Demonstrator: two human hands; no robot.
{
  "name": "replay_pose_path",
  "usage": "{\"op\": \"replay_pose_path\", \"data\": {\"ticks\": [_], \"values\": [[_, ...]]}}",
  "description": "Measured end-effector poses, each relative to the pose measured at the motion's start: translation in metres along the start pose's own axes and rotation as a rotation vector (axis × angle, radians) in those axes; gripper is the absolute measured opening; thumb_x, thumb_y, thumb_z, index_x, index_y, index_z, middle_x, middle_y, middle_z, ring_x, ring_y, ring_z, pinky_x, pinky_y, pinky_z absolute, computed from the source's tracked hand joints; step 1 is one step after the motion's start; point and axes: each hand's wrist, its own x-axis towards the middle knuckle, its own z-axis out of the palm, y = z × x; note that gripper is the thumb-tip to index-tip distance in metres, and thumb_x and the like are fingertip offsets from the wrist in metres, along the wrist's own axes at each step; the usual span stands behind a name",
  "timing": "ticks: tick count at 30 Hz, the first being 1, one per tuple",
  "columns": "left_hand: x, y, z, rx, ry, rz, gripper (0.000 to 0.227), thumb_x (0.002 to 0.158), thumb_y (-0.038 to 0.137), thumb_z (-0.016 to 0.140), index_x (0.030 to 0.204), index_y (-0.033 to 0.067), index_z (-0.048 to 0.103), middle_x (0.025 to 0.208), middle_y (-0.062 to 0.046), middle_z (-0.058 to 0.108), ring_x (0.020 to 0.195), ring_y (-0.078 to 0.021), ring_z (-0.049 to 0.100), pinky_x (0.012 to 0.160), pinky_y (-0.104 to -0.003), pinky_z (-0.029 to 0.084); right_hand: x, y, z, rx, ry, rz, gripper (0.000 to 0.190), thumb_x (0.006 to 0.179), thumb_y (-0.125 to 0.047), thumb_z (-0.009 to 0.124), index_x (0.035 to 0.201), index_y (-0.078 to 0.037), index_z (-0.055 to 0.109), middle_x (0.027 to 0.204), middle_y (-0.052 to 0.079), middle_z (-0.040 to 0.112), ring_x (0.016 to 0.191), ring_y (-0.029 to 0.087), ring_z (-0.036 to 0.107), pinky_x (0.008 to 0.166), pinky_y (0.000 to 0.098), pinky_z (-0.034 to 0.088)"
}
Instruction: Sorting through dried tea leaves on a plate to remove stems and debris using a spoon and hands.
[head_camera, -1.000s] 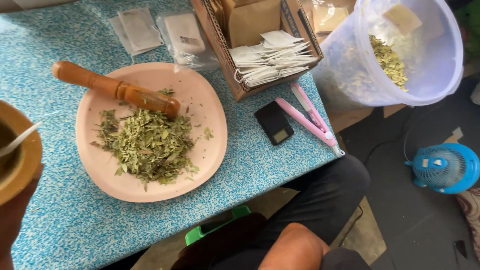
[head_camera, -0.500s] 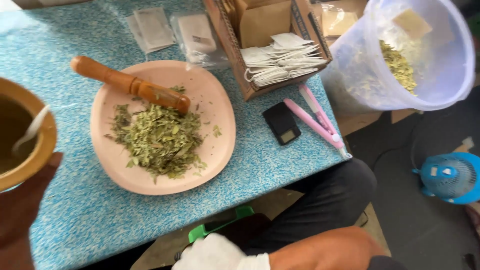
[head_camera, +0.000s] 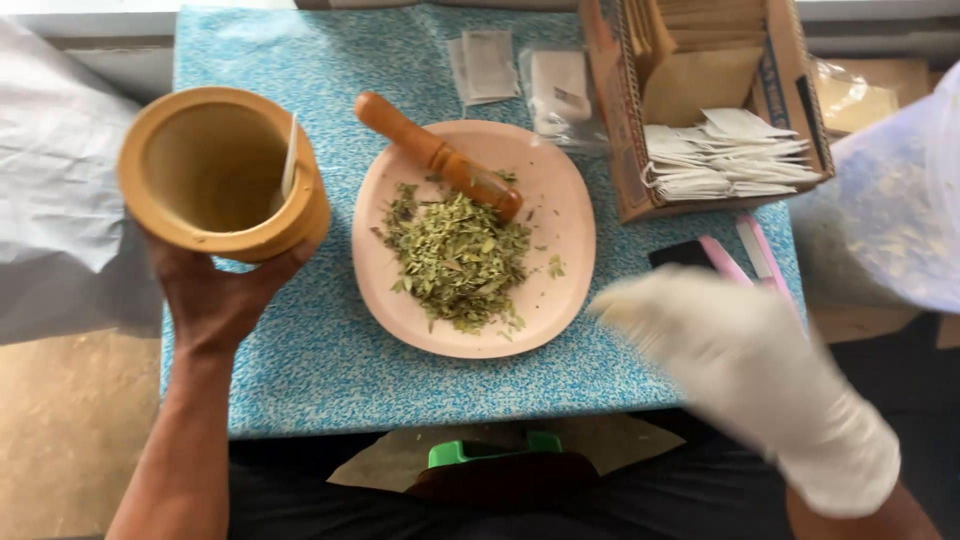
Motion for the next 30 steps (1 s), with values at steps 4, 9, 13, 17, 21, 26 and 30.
{"op": "replay_pose_path", "data": {"ticks": [4,9,13,17,21,26,30], "values": [[-0.001,0.0,0.012,-0.111,0.005,-0.107,0.101,0.083,0.018,0.103,0.16,-0.004,0.042,0.154,-0.027,0.058,0.144,-0.0408,0.059,0.122,-0.053,0.052,0.049,0.031,0.017,0.171,0.296,-0.107,0.024,0.125,0.0,0.052,0.131,0.012,0.071,0.121,0.023,0.081,0.114,0.031,0.082,0.103,0.0367,0.069],[-0.001,-0.004,0.027,-0.273,0.047,-0.136,0.109,0.082,0.016,0.102,0.166,0.0054,0.033,0.163,-0.022,0.053,0.153,-0.0378,0.054,0.129,-0.052,0.049,0.09,0.054,0.082,0.345,0.384,-0.164,0.031,0.122,0.0,0.048,0.151,0.006,0.061,0.149,0.025,0.069,0.143,0.037,0.067,0.128,0.0446,0.053],[0.005,-0.005,0.03,-0.306,0.094,-0.172,0.111,0.082,0.016,0.102,0.167,0.0089,0.031,0.165,-0.02,0.053,0.154,-0.0364,0.053,0.129,-0.052,0.05,0.106,0.062,0.108,0.342,0.429,-0.192,0.033,0.124,-0.007,0.048,0.153,0.004,0.061,0.159,0.025,0.063,0.154,0.038,0.059,0.135,0.046,0.045],[0.019,-0.005,0.034,-0.356,0.128,-0.259,0.119,0.072,0.007,0.111,0.164,0.0056,0.035,0.156,-0.021,0.058,0.153,-0.0375,0.054,0.136,-0.059,0.036,0.114,0.085,0.126,0.502,0.475,-0.144,0.043,0.127,-0.022,0.042,0.157,-0.001,0.064,0.156,0.021,0.066,0.154,0.036,0.055,0.132,0.0551,0.039],[0.032,-0.019,0.046,-0.33,0.138,-0.276,0.127,0.072,0.014,0.114,0.168,0.0103,0.031,0.159,-0.022,0.056,0.155,-0.0422,0.055,0.134,-0.06,0.041,0.113,0.098,0.138,0.623,0.473,-0.055,0.048,0.127,-0.031,0.036,0.157,-0.006,0.064,0.155,0.016,0.068,0.154,0.029,0.054,0.134,0.0517,0.036],[0.041,-0.037,0.055,-0.289,0.156,-0.263,0.128,0.076,0.018,0.114,0.17,0.0107,0.028,0.164,-0.025,0.053,0.157,-0.0457,0.052,0.134,-0.062,0.042,0.111,0.092,0.139,0.657,0.48,-0.02,0.048,0.127,-0.033,0.037,0.158,-0.006,0.064,0.156,0.016,0.068,0.155,0.028,0.053,0.136,0.0517,0.034],[0.026,-0.068,0.065,-0.251,0.199,-0.185,0.161,0.078,0.022,0.122,0.185,0.0303,0.002,0.186,-0.021,0.028,0.174,-0.04,0.034,0.144,-0.058,0.031,0.106,0.087,0.138,0.672,0.481,-0.005,0.05,0.127,-0.035,0.037,0.159,-0.006,0.062,0.158,0.016,0.067,0.157,0.027,0.051,0.138,0.0506,0.031]]}}
